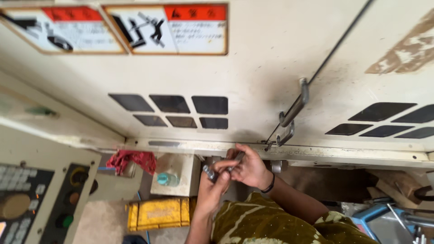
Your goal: The person measures cylindrical metal rods using a dial indicator, then opens a CNC lathe door to insert a rod into the chuck. The person closes the door and continues measuring additional rods.
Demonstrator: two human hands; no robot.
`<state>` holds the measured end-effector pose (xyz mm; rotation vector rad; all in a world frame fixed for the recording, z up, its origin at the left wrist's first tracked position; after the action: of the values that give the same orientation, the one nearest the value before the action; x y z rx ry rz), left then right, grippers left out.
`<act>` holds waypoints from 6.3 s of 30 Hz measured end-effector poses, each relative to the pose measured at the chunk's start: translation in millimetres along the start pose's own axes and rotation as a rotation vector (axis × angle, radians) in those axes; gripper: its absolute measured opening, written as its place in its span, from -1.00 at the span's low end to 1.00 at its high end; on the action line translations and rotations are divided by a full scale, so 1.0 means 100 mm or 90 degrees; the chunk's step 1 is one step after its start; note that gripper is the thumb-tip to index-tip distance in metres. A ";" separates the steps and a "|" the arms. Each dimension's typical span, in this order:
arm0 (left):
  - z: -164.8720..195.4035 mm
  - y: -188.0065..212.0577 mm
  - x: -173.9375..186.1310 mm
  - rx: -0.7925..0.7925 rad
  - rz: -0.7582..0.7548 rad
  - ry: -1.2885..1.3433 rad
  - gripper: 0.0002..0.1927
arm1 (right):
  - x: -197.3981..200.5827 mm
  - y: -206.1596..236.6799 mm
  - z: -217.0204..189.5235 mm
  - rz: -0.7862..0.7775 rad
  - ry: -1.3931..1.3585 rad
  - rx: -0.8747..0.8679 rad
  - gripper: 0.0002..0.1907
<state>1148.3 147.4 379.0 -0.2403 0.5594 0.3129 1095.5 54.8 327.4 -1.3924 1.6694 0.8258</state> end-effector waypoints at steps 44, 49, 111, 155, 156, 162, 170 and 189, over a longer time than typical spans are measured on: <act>0.32 0.49 -0.04 -0.070 0.083 -0.169 -0.70 | -0.81 0.63 -0.01 -0.058 0.144 0.113 -0.30; 0.42 0.43 -0.29 -0.135 0.022 -0.065 -0.68 | -1.02 0.62 -0.10 -0.082 0.107 0.126 -0.24; 0.16 0.64 -0.39 -0.084 -0.010 0.053 -0.75 | -0.79 0.85 0.04 -0.102 0.038 0.104 -0.30; 0.32 0.91 -0.50 -0.044 0.013 -0.081 -0.67 | -1.01 1.13 0.16 -0.109 0.087 0.108 -0.36; 0.30 0.90 -0.50 -0.032 0.005 -0.055 -0.66 | -1.02 1.13 0.16 -0.113 0.089 0.110 -0.37; 0.29 0.90 -0.50 -0.036 -0.005 -0.049 -0.66 | -1.04 1.12 0.15 -0.113 0.097 0.115 -0.37; 0.24 0.89 -0.50 -0.035 -0.015 -0.028 -0.68 | -0.92 1.10 0.17 -0.094 0.083 0.120 -0.38; 0.46 0.88 -0.67 -0.138 -0.105 -0.091 -0.69 | -0.83 1.01 0.17 -0.109 0.044 0.111 -0.38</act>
<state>1085.6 228.4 441.4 -0.4673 0.3620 0.2280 1005.3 126.8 391.8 -1.4314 1.6065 0.5280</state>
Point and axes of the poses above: each hand's wrist, its own y-axis away from the middle knuckle, its own x-axis out of the back of the hand, z = x × y, the point moved 8 cm from there along -y, towards the middle knuckle, and after that the axes turned 5 degrees about y, right-handed, at the moved point
